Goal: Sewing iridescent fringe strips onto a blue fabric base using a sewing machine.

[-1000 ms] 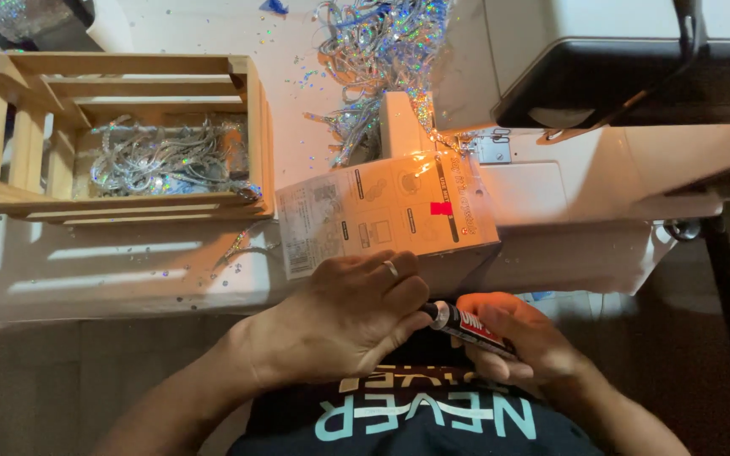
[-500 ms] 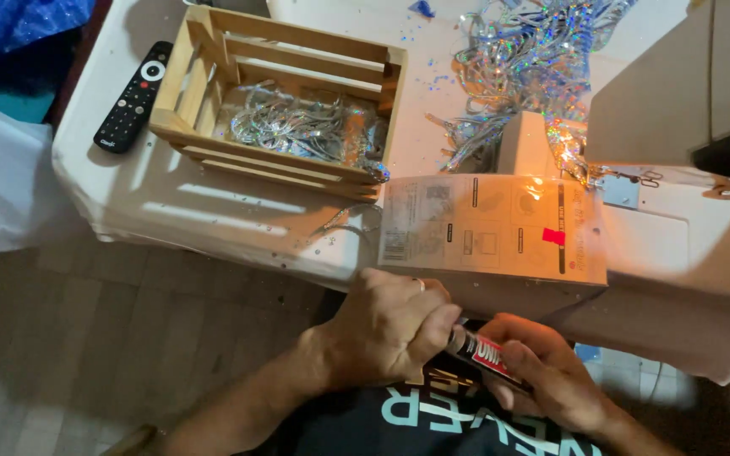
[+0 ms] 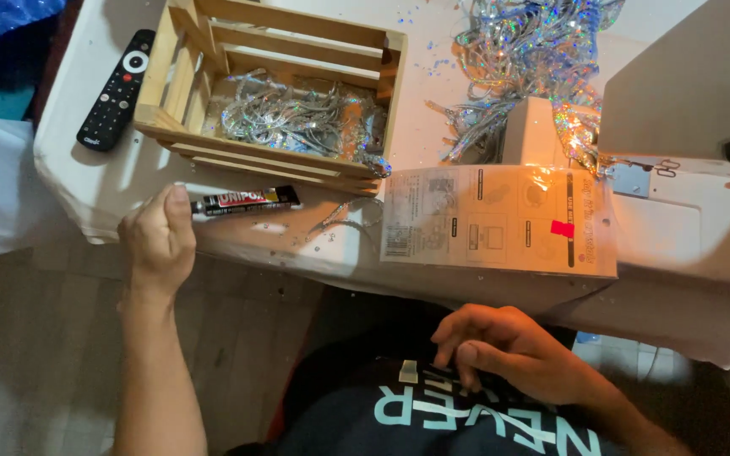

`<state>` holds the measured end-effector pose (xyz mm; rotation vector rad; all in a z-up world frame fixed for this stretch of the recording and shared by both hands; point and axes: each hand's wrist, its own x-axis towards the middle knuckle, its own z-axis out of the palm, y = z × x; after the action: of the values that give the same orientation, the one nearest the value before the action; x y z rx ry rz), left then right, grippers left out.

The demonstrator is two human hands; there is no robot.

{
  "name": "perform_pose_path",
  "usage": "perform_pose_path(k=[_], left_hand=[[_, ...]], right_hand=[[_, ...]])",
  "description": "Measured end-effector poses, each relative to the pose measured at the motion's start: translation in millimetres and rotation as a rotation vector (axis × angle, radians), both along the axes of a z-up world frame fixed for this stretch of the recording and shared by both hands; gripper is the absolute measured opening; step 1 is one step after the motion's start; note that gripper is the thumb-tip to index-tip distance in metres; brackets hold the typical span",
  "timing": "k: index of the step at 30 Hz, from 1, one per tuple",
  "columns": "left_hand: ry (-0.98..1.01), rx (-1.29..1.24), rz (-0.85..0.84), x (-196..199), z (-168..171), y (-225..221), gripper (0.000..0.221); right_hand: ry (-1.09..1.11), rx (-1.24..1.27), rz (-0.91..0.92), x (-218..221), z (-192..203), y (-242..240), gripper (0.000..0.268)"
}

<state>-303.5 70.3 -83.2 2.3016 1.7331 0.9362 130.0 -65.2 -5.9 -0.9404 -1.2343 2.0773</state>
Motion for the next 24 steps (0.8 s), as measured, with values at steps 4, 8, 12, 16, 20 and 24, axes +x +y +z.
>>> perform_pose_path(k=[4,8,12,16,20,24], left_hand=[[0.242,0.104,0.281,13,-21,13,0.019],[0.251,0.315,0.281,39,-9,9,0.036],[0.192,0.451,-0.080,105,28,-16,0.016],[0.291,0.317,-0.499,144,37,-17,0.020],[0.458,0.265,-0.634,154,40,-7,0.021],[0.460,0.326,-0.632,156,25,-1,0.015]], right_hand=[[-0.153,0.045,-0.096,5,-9,-4,0.019],[-0.272,0.137,-0.196,11,-19,-10,0.016],[-0.245,0.096,-0.275,17,-24,-18,0.015],[-0.274,0.107,-0.276,21,-22,-20,0.015],[-0.264,0.151,-0.281,27,-23,-23,0.015],[-0.270,0.166,-0.267,24,-15,-21,0.014]])
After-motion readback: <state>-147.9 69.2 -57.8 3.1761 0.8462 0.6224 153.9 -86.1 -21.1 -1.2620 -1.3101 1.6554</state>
